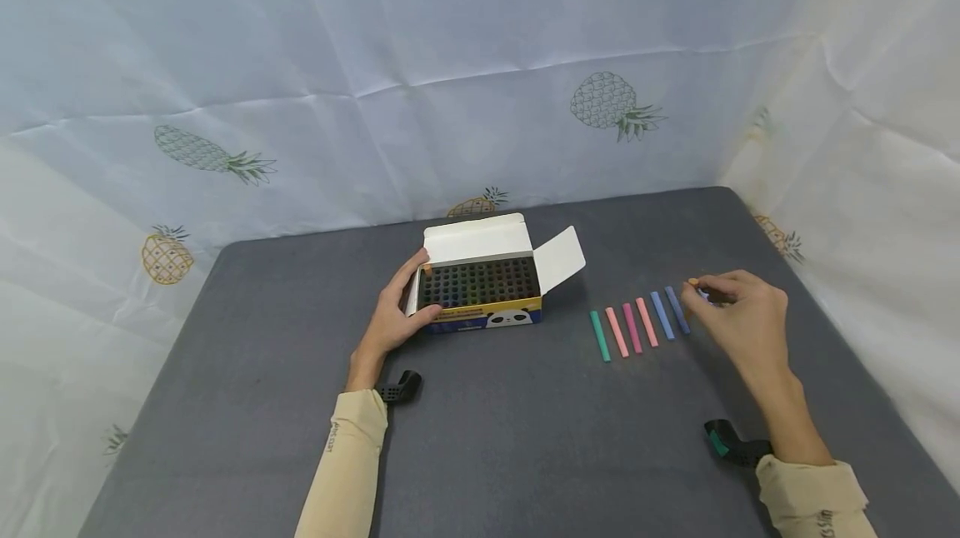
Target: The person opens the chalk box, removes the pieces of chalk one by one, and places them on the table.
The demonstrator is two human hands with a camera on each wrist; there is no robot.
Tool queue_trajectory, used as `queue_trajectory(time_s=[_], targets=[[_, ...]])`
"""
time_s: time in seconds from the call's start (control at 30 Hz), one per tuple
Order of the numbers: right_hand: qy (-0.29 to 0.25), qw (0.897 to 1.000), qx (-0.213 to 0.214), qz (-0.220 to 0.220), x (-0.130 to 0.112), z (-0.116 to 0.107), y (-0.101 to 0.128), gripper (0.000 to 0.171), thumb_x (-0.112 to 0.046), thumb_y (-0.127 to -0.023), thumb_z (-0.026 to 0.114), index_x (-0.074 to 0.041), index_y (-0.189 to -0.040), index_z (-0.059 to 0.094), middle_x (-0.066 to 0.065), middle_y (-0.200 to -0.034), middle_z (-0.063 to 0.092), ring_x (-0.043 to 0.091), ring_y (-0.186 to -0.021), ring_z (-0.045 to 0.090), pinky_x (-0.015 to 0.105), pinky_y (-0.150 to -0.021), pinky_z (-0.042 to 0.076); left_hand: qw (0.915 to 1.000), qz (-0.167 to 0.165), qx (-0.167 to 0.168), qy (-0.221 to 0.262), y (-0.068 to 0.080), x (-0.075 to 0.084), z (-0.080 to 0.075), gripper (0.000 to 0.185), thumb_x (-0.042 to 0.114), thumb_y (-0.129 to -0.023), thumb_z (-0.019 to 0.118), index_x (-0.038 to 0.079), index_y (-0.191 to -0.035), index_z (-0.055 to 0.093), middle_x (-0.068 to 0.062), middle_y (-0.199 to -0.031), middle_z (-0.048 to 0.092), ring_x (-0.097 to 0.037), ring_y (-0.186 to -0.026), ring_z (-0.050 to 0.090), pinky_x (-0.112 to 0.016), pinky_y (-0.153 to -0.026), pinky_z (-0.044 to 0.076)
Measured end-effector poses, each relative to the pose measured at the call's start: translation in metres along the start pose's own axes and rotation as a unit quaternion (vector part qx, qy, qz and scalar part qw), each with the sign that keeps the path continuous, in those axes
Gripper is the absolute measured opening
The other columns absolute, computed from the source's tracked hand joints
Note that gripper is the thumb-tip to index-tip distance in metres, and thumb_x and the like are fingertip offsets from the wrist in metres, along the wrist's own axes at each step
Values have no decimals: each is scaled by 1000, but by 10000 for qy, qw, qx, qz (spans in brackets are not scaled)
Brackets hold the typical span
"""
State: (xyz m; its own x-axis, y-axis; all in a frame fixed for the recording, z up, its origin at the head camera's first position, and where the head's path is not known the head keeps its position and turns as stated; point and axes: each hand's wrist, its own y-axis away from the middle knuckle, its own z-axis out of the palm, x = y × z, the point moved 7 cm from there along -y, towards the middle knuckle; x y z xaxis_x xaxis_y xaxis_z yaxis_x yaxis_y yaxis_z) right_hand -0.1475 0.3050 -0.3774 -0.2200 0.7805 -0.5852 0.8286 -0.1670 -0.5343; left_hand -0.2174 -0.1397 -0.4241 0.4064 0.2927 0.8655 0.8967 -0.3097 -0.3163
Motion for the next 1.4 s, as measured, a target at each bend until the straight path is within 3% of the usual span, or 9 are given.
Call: queue_trajectory(time_s=[0.13,0.2,0.4,0.47,0.63,0.8,0.93,1.23,1.4], targets=[[48,10000,14,31,13,-4,0,12,4,-79,81,7,-90,80,-47,-85,47,-35,-69,43,-5,-60,37,10000,-56,-19,-54,0,0,-1,82,15,-86,78,-1,-156,38,-23,-167,28,-41,-156,26,-64,-125,25],[97,9999,19,38,19,-6,-1,12,5,-78,80,9,-90,79,-40,-83,51,-36,-69,42,-4,-58,37,10000,-72,-15,-58,0,0,-1,82,13,-86,78,-1,-156,38,-23,-167,29,-41,-156,26,-64,-125,25],[479,9988,-47,98,34,-14,-7,11,1,-82,77,10,-88,78,27,-83,70,-36,-65,35,0,-52,33,10000,-50,4,-78,-1,0,-1,82,11,-85,78,-1,-156,39,-23,-167,29,-41,-156,27,-63,-125,26],[699,9975,-83,90,39,-17,-9,12,0,-82,76,11,-88,78,34,-87,70,-38,-66,30,0,-57,30,9999,-57,-5,-104,-1,-1,-1,82,9,-85,77,-2,-156,39,-23,-167,30,-41,-156,27,-63,-125,26],[1238,9917,-291,203,53,-18,-13,15,-3,-82,78,12,-87,77,33,-80,69,-33,-64,22,11,-60,28,9999,-71,-2,-144,-1,-1,-2,82,9,-84,77,-2,-156,38,-23,-167,30,-41,-156,27,-63,-125,26],[1352,9866,-795,440,66,-11,-18,24,-10,-90,71,13,-92,76,21,-58,67,-13,-42,32,21,-39,26,9999,-66,-12,-154,-1,-1,-2,82,11,-85,78,-1,-156,39,-22,-167,30,-41,-156,27,-63,-124,27],[1230,9865,-964,498,75,-3,-22,29,-14,-94,67,14,-97,76,22,-56,68,-1,-30,32,24,-33,21,9999,-71,-34,-142,-1,-1,-1,82,11,-85,78,-1,-156,38,-22,-167,30,-40,-156,27,-63,-124,27],[1236,9838,-1083,714,99,12,-26,30,-15,-95,66,12,-100,77,29,-73,73,-3,-42,42,25,-38,28,10000,-24,-25,-57,-2,-1,0,83,19,-87,80,-2,-155,39,-24,-166,30,-42,-155,27,-64,-124,26],[1263,9826,-1144,733,106,17,-30,29,-14,-93,66,12,-99,77,25,-68,73,12,-51,56,19,-44,33,10000,-8,-14,-22,-1,0,0,83,19,-87,80,-4,-155,39,-25,-166,29,-43,-155,27,-64,-124,26]])
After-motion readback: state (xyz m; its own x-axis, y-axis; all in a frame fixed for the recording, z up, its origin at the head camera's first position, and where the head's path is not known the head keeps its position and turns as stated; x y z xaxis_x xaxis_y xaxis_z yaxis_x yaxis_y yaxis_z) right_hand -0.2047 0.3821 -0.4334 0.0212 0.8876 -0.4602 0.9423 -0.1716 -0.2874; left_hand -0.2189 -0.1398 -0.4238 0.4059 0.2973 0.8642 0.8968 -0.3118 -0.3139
